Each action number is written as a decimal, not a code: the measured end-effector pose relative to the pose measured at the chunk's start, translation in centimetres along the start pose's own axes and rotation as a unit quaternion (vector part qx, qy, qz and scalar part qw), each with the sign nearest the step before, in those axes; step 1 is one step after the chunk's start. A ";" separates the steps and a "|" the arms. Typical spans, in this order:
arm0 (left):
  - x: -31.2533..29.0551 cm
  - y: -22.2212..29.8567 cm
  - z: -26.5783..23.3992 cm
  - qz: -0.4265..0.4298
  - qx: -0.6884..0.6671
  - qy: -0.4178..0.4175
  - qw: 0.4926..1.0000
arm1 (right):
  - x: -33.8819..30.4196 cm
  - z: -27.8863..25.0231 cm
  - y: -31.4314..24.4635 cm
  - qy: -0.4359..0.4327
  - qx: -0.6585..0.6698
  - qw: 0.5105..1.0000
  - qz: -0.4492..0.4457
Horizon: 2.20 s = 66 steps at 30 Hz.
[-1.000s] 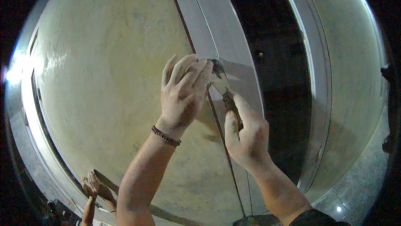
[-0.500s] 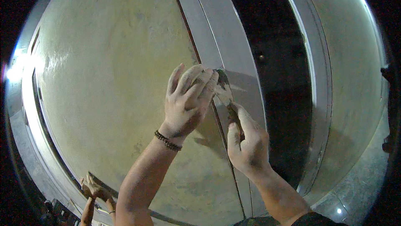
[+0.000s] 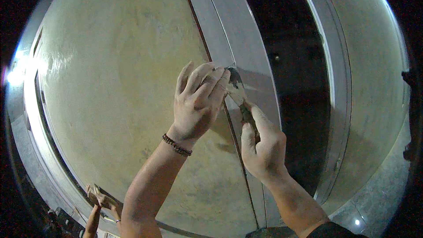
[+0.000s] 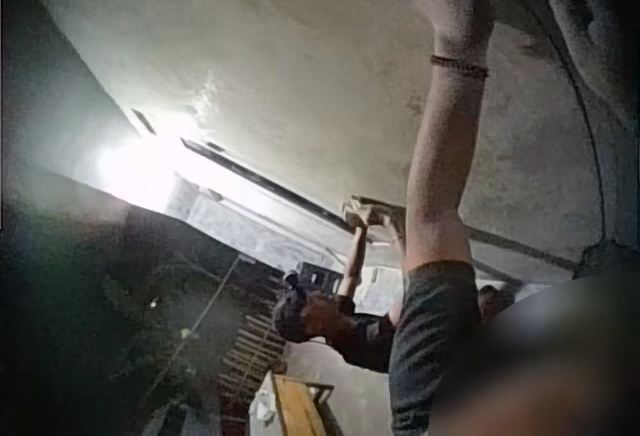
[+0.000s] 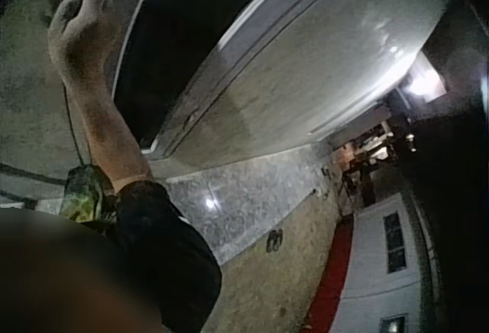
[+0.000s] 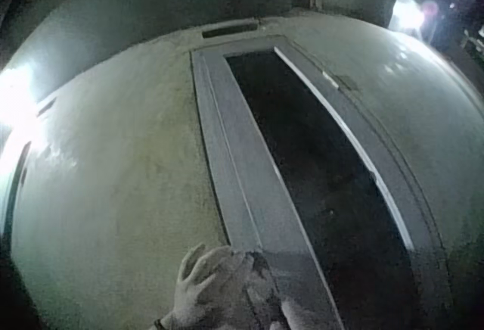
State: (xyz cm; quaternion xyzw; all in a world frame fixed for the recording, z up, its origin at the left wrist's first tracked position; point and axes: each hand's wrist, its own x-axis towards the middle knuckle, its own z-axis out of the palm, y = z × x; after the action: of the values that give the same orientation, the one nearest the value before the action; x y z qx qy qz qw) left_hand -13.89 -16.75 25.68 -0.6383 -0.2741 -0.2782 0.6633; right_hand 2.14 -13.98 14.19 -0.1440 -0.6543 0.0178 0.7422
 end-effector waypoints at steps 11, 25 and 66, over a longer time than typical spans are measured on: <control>0.9 -1.2 -0.1 0.016 0.031 0.004 0.999 | 1.1 0.2 -0.9 -0.001 -0.014 1.000 -0.006; -6.6 5.2 -0.9 -0.070 -0.177 -0.063 0.980 | -8.0 -2.8 1.9 -0.046 -0.054 0.997 0.022; -4.3 8.0 0.0 -0.077 -0.098 0.011 0.992 | -2.2 -8.9 2.3 -0.094 -0.078 0.991 -0.062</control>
State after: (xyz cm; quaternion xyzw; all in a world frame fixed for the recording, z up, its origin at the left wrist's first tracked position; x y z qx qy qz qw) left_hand -11.10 -16.43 17.05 -0.6745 -0.2864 -0.3610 0.5768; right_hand 10.91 -13.92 10.55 -0.1582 -0.7281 -0.0656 0.6637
